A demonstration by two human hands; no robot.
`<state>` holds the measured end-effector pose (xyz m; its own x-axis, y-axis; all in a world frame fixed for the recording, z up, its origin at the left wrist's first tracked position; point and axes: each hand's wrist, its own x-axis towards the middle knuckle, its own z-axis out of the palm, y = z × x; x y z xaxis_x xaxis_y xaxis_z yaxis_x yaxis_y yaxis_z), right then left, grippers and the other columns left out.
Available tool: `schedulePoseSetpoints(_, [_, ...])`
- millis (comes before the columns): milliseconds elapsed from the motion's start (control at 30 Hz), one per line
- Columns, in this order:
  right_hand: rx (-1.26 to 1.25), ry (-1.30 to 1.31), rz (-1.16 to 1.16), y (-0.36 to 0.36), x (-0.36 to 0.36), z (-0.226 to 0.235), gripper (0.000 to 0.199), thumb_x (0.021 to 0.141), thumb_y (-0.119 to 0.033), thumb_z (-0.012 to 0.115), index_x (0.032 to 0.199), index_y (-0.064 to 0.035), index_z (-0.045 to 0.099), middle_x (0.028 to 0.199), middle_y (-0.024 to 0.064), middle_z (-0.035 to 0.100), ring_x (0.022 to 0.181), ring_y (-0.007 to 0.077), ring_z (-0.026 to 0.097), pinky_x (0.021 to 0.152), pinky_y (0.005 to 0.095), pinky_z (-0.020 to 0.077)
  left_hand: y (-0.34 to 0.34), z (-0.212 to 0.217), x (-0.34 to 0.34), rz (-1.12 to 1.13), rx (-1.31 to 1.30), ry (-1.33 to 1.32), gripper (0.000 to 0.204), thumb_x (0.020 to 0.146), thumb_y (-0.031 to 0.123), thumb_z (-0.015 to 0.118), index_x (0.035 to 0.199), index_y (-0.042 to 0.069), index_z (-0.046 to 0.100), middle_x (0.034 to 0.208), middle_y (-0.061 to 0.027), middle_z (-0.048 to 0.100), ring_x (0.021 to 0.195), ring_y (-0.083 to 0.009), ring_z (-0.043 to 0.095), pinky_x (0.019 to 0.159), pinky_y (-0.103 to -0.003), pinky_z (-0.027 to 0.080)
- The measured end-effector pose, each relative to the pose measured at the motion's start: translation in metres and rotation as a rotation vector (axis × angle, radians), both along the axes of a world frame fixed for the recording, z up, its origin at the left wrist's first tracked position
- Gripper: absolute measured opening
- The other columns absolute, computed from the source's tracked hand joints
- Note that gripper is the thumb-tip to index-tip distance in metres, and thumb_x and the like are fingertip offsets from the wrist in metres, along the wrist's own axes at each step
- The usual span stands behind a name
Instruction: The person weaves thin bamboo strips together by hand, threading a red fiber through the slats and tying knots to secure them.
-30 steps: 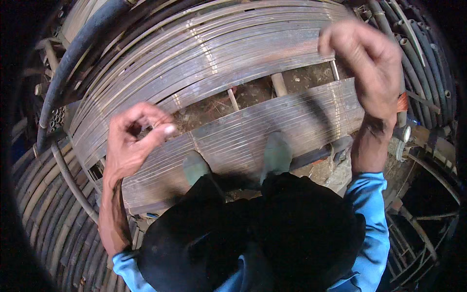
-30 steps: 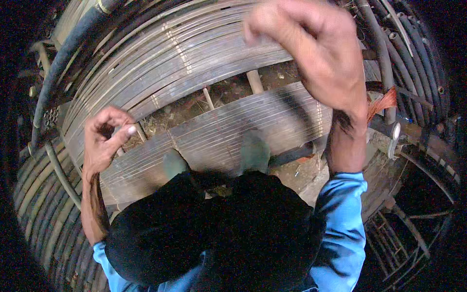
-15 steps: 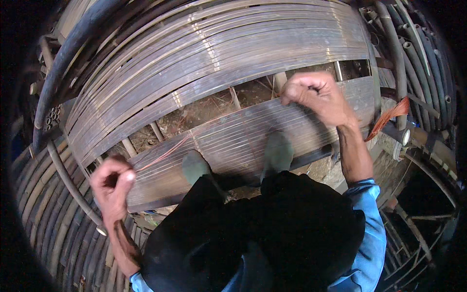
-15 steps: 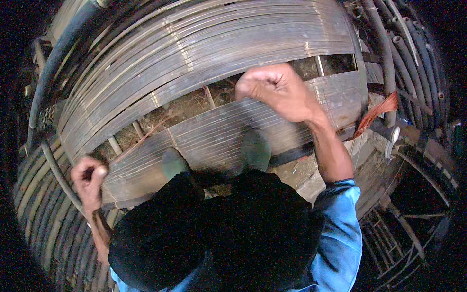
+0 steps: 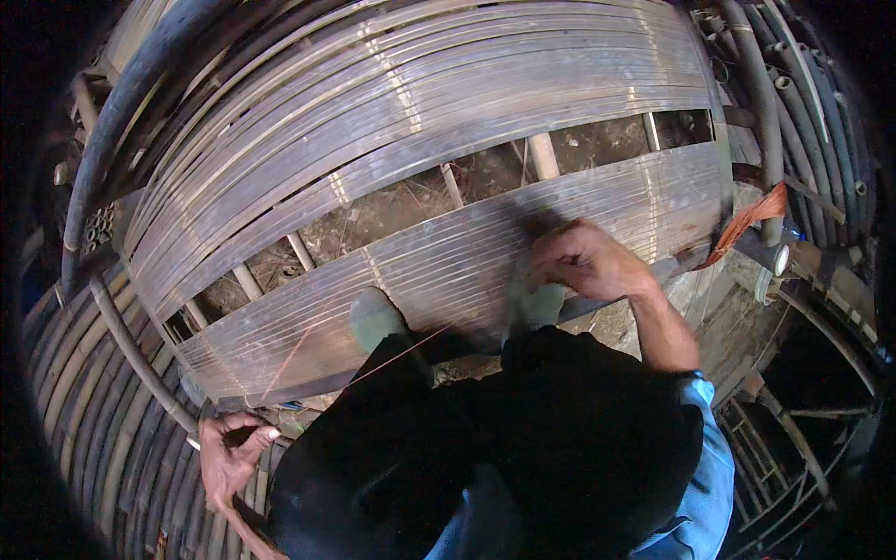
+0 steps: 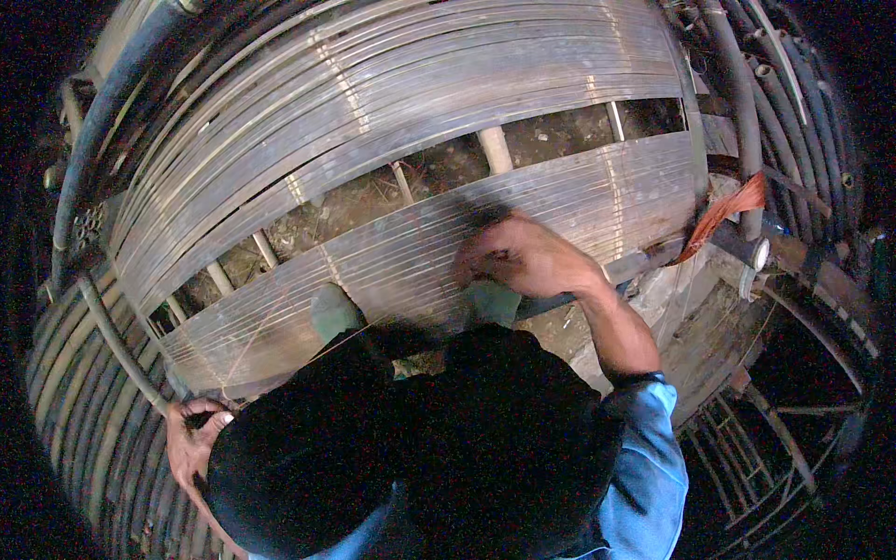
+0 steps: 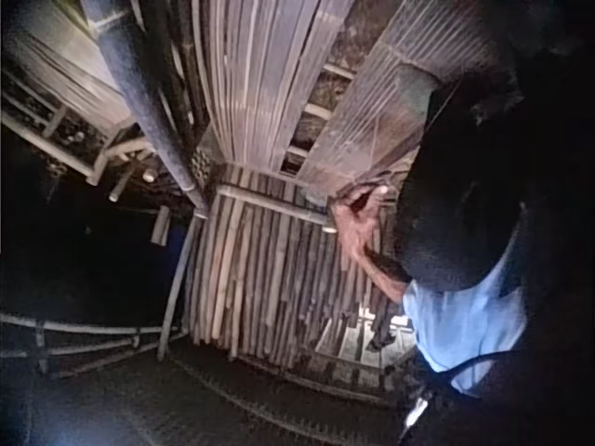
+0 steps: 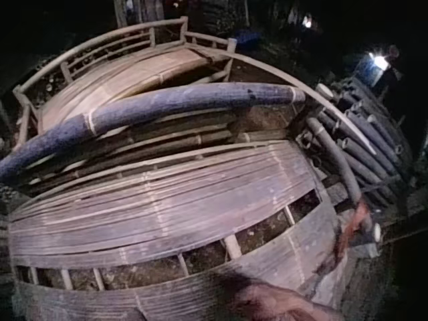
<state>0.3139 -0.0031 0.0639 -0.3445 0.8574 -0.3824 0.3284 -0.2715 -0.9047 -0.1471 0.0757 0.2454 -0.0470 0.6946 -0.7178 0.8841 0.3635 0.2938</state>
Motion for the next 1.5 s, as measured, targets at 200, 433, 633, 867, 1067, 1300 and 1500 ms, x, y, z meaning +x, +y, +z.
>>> schedulePoseSetpoints(200, [-0.099,0.047,0.541,0.019,-0.059,-0.025,0.029,0.095,-0.028,0.063,0.102,-0.0014,0.071,0.086,0.0148,0.071,0.080,0.0220,0.070,0.073,0.0383,0.0540,-0.028,0.035,-0.122,0.039,0.737,0.490,0.072,0.096,0.020,0.066,0.155,0.004,0.028,0.122,-0.0224,0.065,0.109,-0.0283,0.062,0.093,-0.038,0.049])
schedulePoseSetpoints(433, [-0.490,0.252,0.172,0.029,-0.103,-0.067,0.053,0.099,-0.048,0.054,0.121,0.0000,0.056,0.089,0.0195,0.067,0.082,0.0267,0.071,0.076,0.0411,0.0553,-0.122,0.070,-0.304,0.412,0.968,1.169,0.065,0.099,0.028,0.062,0.150,0.004,0.028,0.117,-0.0207,0.066,0.108,-0.0284,0.061,0.093,-0.037,0.048])
schedulePoseSetpoints(633, [-0.062,0.147,0.281,0.027,-0.100,-0.076,0.071,0.099,-0.041,0.059,0.147,0.0034,0.033,0.109,0.0236,0.068,0.067,0.0203,0.070,0.069,0.0367,0.0571,-0.227,0.031,-0.331,0.518,0.171,1.293,0.055,0.099,0.030,0.061,0.140,0.002,0.038,0.111,-0.0198,0.068,0.100,-0.0286,0.062,0.088,-0.038,0.049])
schedulePoseSetpoints(867, [-0.363,0.546,-0.584,0.024,-0.125,-0.123,0.027,0.102,-0.027,0.056,0.114,-0.0026,0.055,0.092,0.0112,0.067,0.072,0.0170,0.064,0.064,0.0346,0.0526,-0.227,-0.017,-0.328,0.357,-0.336,1.083,0.047,0.098,0.032,0.061,0.129,-0.001,0.049,0.104,-0.0186,0.070,0.091,-0.0288,0.064,0.083,-0.038,0.050])
schedulePoseSetpoints(1067, [0.104,0.698,-0.737,0.048,-0.056,-0.021,0.007,0.093,0.000,0.055,0.096,-0.0069,0.055,0.072,0.0039,0.054,0.067,0.0160,0.056,0.058,0.0280,0.0452,-0.129,-0.062,-0.307,0.042,-0.489,0.875,0.043,0.098,0.034,0.061,0.119,-0.003,0.059,0.098,-0.0176,0.071,0.084,-0.0290,0.065,0.079,-0.039,0.051])
schedulePoseSetpoints(1300, [0.566,0.200,-0.795,-0.011,0.043,0.099,0.021,0.099,-0.030,0.060,0.096,-0.0119,0.050,0.146,0.0312,0.038,0.130,0.0452,0.045,0.094,0.0504,0.0504,0.062,-0.205,-0.032,-0.181,0.601,-0.067,0.027,0.093,0.023,0.067,0.091,-0.004,0.069,0.066,-0.0150,0.063,0.060,-0.0159,0.053,0.060,-0.035,0.047])
schedulePoseSetpoints(1500, [0.315,-0.254,-1.493,-0.232,0.114,0.095,0.058,0.104,-0.033,0.050,0.151,-0.0057,0.031,0.158,0.0161,0.028,0.146,0.0327,0.031,0.115,0.0539,0.0331,0.058,-0.251,0.153,-0.611,0.631,-0.394,0.045,0.084,0.040,0.076,0.068,0.001,0.061,0.062,-0.0183,0.061,0.054,-0.0328,0.059,0.054,-0.043,0.046])
